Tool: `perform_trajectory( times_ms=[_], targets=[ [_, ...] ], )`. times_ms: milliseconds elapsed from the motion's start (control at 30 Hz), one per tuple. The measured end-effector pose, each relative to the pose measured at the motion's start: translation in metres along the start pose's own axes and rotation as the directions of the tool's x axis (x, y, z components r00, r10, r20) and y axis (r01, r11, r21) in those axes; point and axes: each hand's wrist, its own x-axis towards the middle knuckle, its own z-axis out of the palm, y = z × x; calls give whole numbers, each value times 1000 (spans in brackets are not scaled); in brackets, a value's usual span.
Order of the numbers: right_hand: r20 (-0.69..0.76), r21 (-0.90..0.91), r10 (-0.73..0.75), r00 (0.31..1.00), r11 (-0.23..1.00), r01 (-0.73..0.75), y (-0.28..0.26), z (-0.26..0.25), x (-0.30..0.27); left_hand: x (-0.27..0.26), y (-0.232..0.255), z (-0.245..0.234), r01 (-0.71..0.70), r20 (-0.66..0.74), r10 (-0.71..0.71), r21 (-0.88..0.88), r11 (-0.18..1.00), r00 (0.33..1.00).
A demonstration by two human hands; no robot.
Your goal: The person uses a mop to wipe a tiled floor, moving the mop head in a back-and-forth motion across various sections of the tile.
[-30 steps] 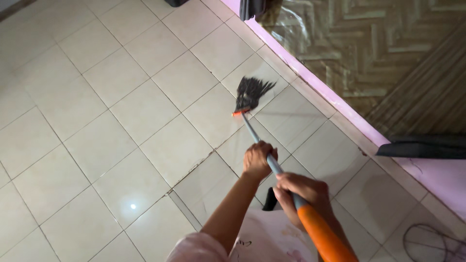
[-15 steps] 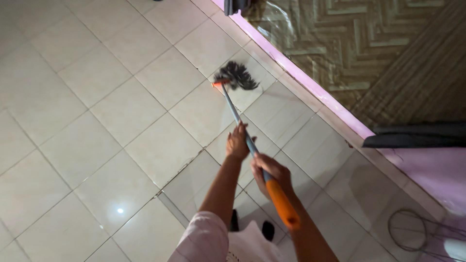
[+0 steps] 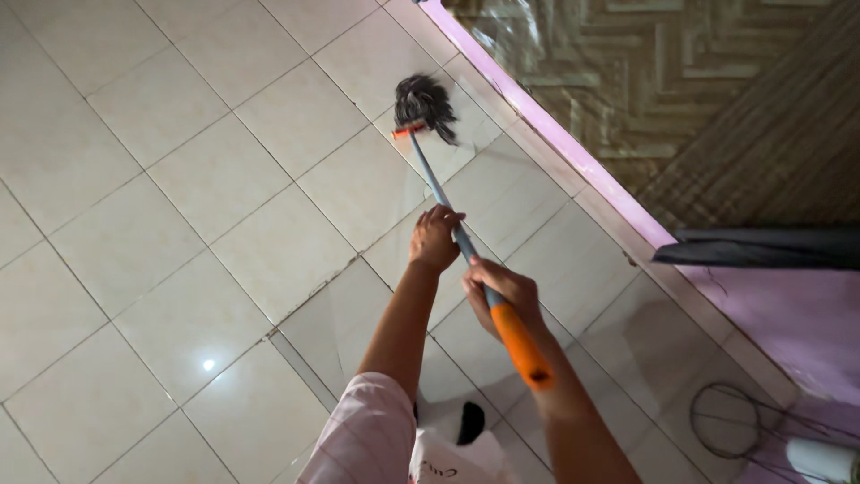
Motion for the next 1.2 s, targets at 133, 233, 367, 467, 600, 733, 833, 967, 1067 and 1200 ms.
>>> perform_trajectory(
  times_ms=[133, 233, 367, 467, 600, 733, 833, 967, 1067, 1200],
  targets=[
    [45, -57, -45, 998, 997, 48, -37, -46, -33, -31, 36, 25, -278, -188, 277, 24, 960, 942],
    [81, -56, 24, 996, 998, -19, -57, -82, -62, -70, 63, 48, -200, -139, 173, -221, 954, 975],
    [203, -62, 247, 947, 969, -239, -83, -133, -106, -130, 104, 62, -182, -160, 138, -311, 933, 977],
    [227, 72, -55, 972, 997, 40, -93, -164, -126, -173, 133, 63, -163, -259, 88, -281, 946, 962],
    [281, 99, -15, 960, 995, -14, -101, -171, -141, -209, 140, 51, -158, -320, 84, -214, 964, 944],
    [272, 157, -63, 960, 987, 21, -102, -147, -142, -213, 121, 39, -125, -394, 47, -176, 976, 918],
    [263, 190, -30, 964, 981, -22, -97, -128, -130, -203, 104, 33, -120, -389, 30, -208, 971, 921],
    [237, 238, -51, 970, 971, -7, -87, -96, -112, -173, 72, 27, -125, -454, 27, -188, 974, 891],
    [235, 193, -25, 972, 981, -22, -72, -65, -90, -149, 38, 22, -94, -453, 0, -186, 978, 892],
    [235, 182, -5, 972, 983, -39, -53, -11, -55, -103, -15, 1, -47, -445, -22, -144, 988, 895]
  ],
)
